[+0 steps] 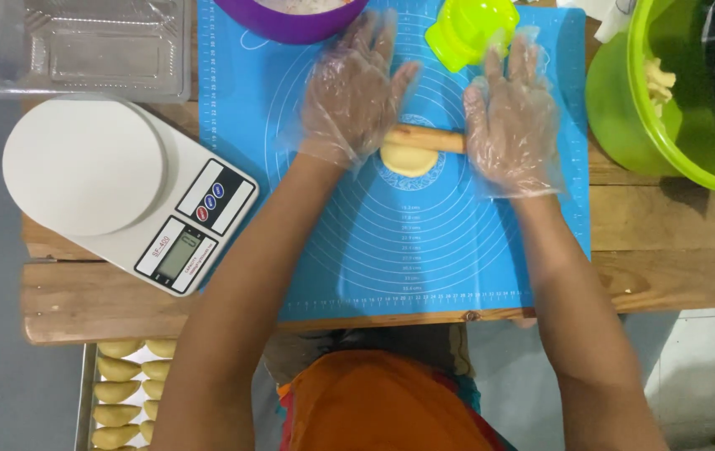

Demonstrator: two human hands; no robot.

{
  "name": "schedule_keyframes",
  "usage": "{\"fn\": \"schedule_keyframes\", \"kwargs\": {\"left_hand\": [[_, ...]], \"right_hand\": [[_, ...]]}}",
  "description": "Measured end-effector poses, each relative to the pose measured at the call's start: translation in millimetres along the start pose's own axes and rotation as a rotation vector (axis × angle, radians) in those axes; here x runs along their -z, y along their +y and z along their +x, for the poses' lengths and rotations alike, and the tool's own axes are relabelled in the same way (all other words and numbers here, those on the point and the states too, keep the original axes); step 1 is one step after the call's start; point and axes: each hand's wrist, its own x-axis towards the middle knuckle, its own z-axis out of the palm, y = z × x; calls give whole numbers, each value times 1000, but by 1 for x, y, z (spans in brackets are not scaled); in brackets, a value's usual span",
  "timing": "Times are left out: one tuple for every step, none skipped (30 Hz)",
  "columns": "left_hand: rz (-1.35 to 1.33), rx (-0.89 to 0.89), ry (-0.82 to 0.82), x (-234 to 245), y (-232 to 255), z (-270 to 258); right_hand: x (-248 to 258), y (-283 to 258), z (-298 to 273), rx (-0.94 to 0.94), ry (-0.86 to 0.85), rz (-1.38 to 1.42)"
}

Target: Rolling a small piece of dough into a flat circle using a rolling pin on a silicone mat

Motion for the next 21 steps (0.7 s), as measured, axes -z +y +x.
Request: {"fn": "schedule_keyframes", "kwargs": {"left_hand": [[-2,-1,0,5,1,-2],[43,-6,-53,9,3,-4],[87,-10,-107,14,4,-5],[86,-13,-105,18,4,-10],[29,-1,-180,23,5,-15],[-27,13,-255,27,5,-20],[-27,12,-254,28,7,-28],[-7,26,-272,28,9,-35],[13,41,-289,28,12,-43],[14,41,-288,27,13,-51],[40,16,-226,25,14,-59],[68,-8,-165,24,15,-68],[70,-7,-165,41,18,-68],[43,14,-328,58,22,-67],[17,38,-491,75,26,-66],[17,36,-490,78,27,-73],[33,19,-478,81,29,-80],[50,3,-463,84,29,-86],[53,3,-460,85,28,-83],[35,4,-462,85,28,-82],[17,6,-464,86,28,-82]], "right_hand": [[1,-2,-4,-2,0,-2],[1,-4,-7,16,19,-5],[2,-6,-10,34,38,-9],[5,-12,-17,31,40,-11],[9,-18,-23,-24,-27,-16],[12,-24,-29,-78,-95,-19],[11,-26,-38,-79,-94,-20],[11,-28,-47,-25,-20,34],[11,-30,-57,29,54,88],[12,-32,-64,30,55,88],[12,-34,-72,87,141,73],[13,-37,-79,145,227,60],[19,-42,-82,146,228,61],[25,-46,-84,53,80,85],[32,-50,-86,-40,-68,109],[32,-52,-90,-41,-67,109],[32,-53,-95,-23,-76,111],[32,-53,-98,-2,-82,112],[32,-52,-98,-1,-79,112],[31,-50,-99,11,-93,99],[31,-48,-101,23,-106,87]]}}
